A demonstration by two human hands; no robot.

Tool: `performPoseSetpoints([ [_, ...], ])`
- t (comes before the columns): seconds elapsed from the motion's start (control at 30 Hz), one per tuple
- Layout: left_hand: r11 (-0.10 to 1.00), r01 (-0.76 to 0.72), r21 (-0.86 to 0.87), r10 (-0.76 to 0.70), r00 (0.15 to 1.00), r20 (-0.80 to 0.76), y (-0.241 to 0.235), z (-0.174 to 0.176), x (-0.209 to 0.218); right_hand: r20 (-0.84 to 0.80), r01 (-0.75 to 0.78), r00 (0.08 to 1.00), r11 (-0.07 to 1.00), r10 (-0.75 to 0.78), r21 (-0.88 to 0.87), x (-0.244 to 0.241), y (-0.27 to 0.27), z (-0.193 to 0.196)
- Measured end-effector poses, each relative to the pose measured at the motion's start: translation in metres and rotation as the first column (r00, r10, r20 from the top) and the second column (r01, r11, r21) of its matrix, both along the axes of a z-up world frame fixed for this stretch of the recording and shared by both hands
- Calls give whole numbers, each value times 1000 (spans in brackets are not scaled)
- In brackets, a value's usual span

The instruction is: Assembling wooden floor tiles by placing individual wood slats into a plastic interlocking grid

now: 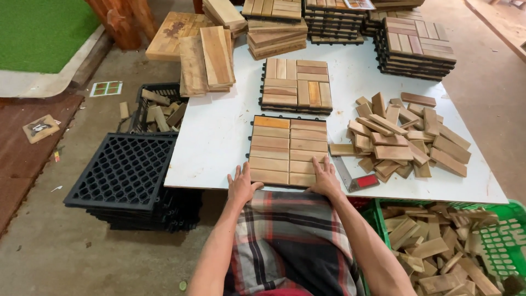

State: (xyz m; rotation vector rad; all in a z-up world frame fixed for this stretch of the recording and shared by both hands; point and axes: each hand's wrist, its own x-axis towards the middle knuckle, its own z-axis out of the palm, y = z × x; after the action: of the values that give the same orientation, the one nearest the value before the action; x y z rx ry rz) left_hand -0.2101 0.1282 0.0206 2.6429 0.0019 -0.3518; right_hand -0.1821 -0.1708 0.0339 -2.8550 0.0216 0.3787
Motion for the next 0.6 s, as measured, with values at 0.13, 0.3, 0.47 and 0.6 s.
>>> performPoseSetpoints([
  [0.13, 1000, -10, -8, 10, 1000, 12, -1, 5, -2, -13, 10, 1000, 999, -9, 43, -1, 4, 9],
  [0.3, 999, -31, -20, 31, 999, 20, -3, 9, -4, -20, 23, 1000, 993, -20, 112, 7, -3, -1],
  [0.47, 999, -40, -21, 40, 999, 25, -4, 19, -7, -6, 43, 999, 986, -42, 163, 10, -4, -3],
  [0.6, 999, -39, -23, 40, 998, 40, -4, 11, -4, -10, 60, 998, 985, -59, 159, 15, -6, -14],
])
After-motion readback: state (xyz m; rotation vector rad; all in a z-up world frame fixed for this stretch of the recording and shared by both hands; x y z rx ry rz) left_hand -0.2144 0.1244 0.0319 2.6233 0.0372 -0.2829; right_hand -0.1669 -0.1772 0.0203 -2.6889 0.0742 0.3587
